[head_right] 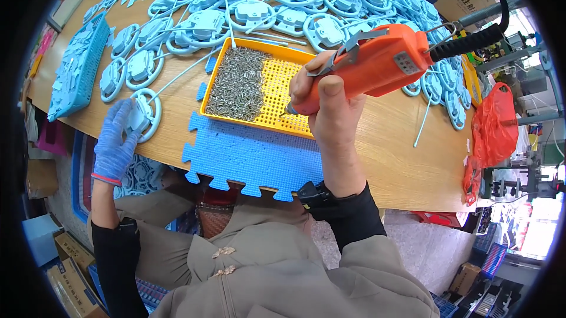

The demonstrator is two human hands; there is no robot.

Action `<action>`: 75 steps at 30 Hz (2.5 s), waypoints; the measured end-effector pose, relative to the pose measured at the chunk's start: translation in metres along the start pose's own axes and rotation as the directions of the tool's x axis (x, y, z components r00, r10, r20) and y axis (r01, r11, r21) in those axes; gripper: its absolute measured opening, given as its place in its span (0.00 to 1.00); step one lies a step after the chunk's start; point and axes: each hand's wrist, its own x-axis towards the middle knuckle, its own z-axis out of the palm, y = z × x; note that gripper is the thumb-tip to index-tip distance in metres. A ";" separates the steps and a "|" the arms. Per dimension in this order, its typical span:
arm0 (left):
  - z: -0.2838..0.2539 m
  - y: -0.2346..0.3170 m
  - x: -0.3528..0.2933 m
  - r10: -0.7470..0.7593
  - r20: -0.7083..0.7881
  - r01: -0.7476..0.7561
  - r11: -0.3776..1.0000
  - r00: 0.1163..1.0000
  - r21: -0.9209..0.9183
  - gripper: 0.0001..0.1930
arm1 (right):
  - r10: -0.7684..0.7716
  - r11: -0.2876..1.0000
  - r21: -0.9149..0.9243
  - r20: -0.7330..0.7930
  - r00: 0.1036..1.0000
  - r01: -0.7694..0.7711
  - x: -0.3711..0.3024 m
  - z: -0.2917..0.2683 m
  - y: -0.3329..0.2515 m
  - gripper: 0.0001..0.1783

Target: The recorder uses an electric screwdriver to assemble plastic components on a workbench in a manufacturing environment.

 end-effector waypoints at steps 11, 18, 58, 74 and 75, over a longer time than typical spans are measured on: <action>0.023 0.029 0.013 0.033 -0.151 -0.050 0.992 0.988 -0.114 0.29 | 0.021 0.998 -0.065 0.004 1.000 -0.021 -0.004 0.002 0.001 0.29; 0.031 0.077 -0.040 -0.097 -0.380 -0.071 0.912 0.920 -0.405 0.35 | -0.043 0.994 -0.099 -0.083 0.996 0.035 0.003 0.023 -0.032 0.38; 0.036 0.066 -0.097 -0.265 -0.558 0.298 0.954 0.786 -0.032 0.37 | -0.080 0.997 -0.017 0.072 0.994 0.082 -0.003 0.064 -0.042 0.36; 0.011 -0.086 0.125 -0.115 -0.036 0.120 0.933 0.993 0.340 0.29 | -0.018 0.993 -0.121 -0.175 0.984 -0.003 0.006 -0.001 -0.012 0.34; 0.013 -0.077 0.125 -0.100 -0.021 0.101 0.938 0.995 0.333 0.29 | -0.026 0.989 -0.150 -0.177 0.984 -0.001 0.005 -0.004 -0.014 0.34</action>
